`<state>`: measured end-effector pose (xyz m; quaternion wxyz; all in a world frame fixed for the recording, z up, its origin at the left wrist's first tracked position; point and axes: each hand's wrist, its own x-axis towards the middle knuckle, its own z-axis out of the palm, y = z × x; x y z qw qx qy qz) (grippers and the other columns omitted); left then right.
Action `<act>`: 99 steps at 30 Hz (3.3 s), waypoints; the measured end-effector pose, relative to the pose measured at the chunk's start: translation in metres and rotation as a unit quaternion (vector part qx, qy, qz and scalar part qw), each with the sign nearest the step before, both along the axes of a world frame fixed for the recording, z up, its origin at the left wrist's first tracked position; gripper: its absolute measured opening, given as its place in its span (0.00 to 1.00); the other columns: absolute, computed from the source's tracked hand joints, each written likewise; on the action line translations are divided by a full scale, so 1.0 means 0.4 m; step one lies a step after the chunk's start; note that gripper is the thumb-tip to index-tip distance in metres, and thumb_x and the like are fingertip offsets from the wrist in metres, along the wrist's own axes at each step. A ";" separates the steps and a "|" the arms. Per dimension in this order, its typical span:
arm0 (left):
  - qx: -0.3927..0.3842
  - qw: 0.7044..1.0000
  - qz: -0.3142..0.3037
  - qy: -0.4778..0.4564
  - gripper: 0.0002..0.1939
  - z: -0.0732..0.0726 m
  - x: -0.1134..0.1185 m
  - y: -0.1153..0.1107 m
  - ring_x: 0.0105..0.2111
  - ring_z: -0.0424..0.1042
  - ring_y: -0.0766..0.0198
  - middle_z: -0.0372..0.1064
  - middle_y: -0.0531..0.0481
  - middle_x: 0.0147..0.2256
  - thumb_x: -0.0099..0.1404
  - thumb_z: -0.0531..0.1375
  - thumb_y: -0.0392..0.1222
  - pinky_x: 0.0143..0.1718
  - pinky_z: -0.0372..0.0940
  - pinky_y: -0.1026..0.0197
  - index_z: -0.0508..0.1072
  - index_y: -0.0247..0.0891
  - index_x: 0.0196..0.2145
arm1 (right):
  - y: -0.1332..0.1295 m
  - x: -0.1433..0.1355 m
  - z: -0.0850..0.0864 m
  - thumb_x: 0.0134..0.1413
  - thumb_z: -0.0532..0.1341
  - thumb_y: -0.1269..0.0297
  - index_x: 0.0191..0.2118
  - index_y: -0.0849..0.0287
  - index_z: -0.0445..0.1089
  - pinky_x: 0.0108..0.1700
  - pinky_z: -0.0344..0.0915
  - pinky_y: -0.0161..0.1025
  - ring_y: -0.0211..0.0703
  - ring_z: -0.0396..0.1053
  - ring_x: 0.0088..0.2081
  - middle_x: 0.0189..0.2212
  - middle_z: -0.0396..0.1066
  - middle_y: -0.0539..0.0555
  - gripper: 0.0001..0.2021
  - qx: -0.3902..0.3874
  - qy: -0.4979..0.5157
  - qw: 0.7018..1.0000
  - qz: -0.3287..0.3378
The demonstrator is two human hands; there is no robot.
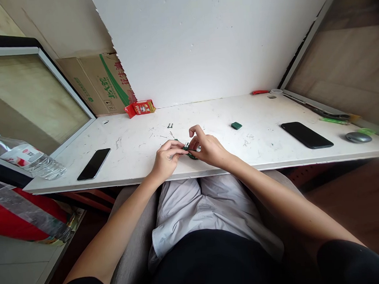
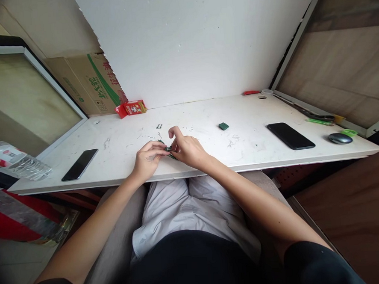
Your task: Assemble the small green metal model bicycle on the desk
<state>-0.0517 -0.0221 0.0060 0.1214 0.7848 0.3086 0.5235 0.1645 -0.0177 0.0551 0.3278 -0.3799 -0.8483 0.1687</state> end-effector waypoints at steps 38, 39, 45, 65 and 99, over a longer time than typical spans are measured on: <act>0.208 0.962 0.097 0.146 0.17 -0.008 0.001 -0.016 0.45 0.80 0.59 0.83 0.51 0.41 0.73 0.53 0.24 0.44 0.60 0.51 0.78 0.42 0.39 | -0.020 -0.005 0.024 0.55 0.63 0.72 0.55 0.51 0.55 0.32 0.56 0.35 0.44 0.76 0.32 0.34 0.81 0.46 0.25 -0.002 -0.030 0.999 -0.041; 0.203 0.963 0.095 0.148 0.18 -0.008 0.000 -0.013 0.45 0.79 0.58 0.83 0.51 0.41 0.72 0.52 0.24 0.45 0.60 0.51 0.77 0.42 0.39 | -0.020 -0.005 0.025 0.55 0.63 0.72 0.54 0.51 0.55 0.32 0.56 0.34 0.44 0.76 0.32 0.34 0.81 0.46 0.25 -0.005 -0.031 0.999 -0.040; 0.174 0.968 0.056 0.170 0.18 -0.014 -0.006 -0.004 0.48 0.76 0.56 0.81 0.47 0.43 0.72 0.50 0.24 0.46 0.63 0.51 0.76 0.41 0.40 | -0.019 -0.007 0.031 0.55 0.63 0.72 0.54 0.51 0.55 0.33 0.56 0.34 0.44 0.77 0.34 0.35 0.81 0.47 0.24 -0.011 -0.048 0.998 -0.042; 0.260 0.945 0.070 0.183 0.15 -0.031 -0.013 -0.004 0.47 0.76 0.56 0.82 0.46 0.45 0.74 0.52 0.28 0.43 0.64 0.52 0.75 0.41 0.40 | -0.020 -0.005 0.043 0.53 0.65 0.74 0.53 0.50 0.55 0.34 0.60 0.35 0.45 0.77 0.33 0.33 0.81 0.46 0.26 -0.020 -0.036 0.999 -0.031; 0.197 0.972 0.074 0.102 0.14 -0.021 0.004 -0.020 0.44 0.75 0.56 0.80 0.48 0.39 0.74 0.52 0.28 0.46 0.68 0.49 0.73 0.43 0.38 | -0.006 0.012 0.036 0.51 0.66 0.67 0.48 0.49 0.50 0.33 0.66 0.37 0.43 0.74 0.29 0.31 0.78 0.46 0.25 -0.127 0.073 0.989 0.038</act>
